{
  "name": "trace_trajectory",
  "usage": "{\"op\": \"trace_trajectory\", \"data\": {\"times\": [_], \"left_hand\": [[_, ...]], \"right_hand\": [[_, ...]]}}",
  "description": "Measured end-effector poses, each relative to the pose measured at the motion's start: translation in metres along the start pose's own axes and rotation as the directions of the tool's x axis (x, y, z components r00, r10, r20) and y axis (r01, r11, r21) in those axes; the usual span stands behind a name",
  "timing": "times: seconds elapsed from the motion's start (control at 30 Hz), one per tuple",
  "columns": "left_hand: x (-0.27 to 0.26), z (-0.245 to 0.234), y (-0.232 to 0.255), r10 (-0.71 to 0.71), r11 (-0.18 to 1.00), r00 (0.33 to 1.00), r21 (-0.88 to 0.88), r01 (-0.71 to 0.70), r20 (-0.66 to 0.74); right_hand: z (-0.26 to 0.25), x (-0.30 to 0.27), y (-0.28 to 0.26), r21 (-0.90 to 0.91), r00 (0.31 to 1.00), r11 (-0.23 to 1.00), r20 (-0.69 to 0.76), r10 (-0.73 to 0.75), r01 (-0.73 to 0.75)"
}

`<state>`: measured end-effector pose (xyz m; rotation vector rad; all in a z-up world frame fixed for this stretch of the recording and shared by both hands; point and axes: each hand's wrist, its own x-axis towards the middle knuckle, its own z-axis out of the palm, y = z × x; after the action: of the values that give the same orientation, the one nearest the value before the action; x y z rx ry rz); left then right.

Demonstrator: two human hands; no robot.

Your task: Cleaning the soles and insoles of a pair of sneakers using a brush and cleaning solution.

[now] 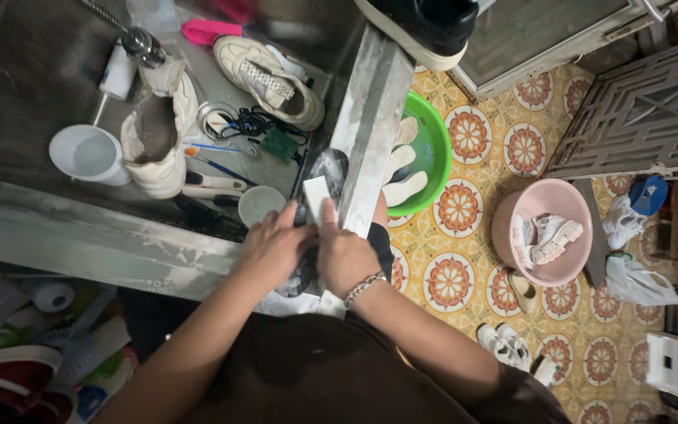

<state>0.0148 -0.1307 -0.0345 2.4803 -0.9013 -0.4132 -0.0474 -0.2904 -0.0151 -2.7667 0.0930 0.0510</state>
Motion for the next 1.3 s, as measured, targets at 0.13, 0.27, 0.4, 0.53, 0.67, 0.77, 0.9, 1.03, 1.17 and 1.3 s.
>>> {"op": "trace_trajectory", "data": {"times": [0.13, 0.27, 0.4, 0.53, 0.67, 0.77, 0.9, 1.03, 1.17, 1.3], "left_hand": [[-0.002, -0.009, 0.004, 0.06, 0.996, 0.998, -0.065, -0.061, -0.028], [0.001, 0.004, -0.004, 0.054, 0.998, 0.999, 0.027, -0.054, 0.005], [0.001, -0.022, 0.011, -0.027, 0.997, 0.99, -0.067, 0.037, 0.14], [0.0, -0.004, 0.001, 0.009, 0.998, 0.996, -0.068, -0.003, 0.085], [0.001, -0.007, 0.002, -0.004, 1.0, 0.996, 0.004, 0.004, 0.092], [-0.003, -0.019, 0.012, -0.01, 0.999, 0.992, -0.046, 0.016, 0.128], [-0.001, -0.002, -0.003, -0.008, 1.0, 0.995, -0.01, 0.009, 0.1], [-0.005, -0.016, 0.011, 0.032, 0.997, 0.998, -0.072, -0.028, 0.051], [-0.001, -0.003, -0.004, 0.017, 0.999, 0.999, -0.032, -0.016, 0.04], [-0.001, -0.017, 0.007, -0.001, 0.995, 0.998, -0.102, 0.007, 0.067]], "right_hand": [[-0.041, 0.03, -0.009, -0.115, 0.968, 0.982, -0.184, -0.172, 0.152], [-0.041, 0.021, -0.026, -0.216, 0.99, 0.976, -0.143, -0.016, -0.015], [-0.022, 0.03, 0.009, -0.018, 0.953, 0.984, 0.246, 0.177, -0.178], [-0.012, 0.021, 0.002, -0.055, 0.999, 0.998, 0.031, 0.035, -0.034], [-0.012, 0.024, 0.003, 0.03, 0.996, 0.998, 0.076, 0.044, -0.046], [-0.021, 0.031, 0.004, 0.017, 0.983, 0.993, 0.143, 0.112, -0.116], [0.0, 0.008, -0.005, -0.003, 0.987, 0.998, 0.15, 0.058, -0.058], [-0.024, 0.035, 0.003, 0.013, 0.964, 0.991, 0.233, 0.129, -0.136], [-0.005, 0.019, -0.002, -0.008, 0.992, 0.997, 0.106, 0.075, -0.075], [-0.012, 0.029, 0.013, 0.065, 0.983, 0.997, 0.18, 0.039, -0.051]]}}
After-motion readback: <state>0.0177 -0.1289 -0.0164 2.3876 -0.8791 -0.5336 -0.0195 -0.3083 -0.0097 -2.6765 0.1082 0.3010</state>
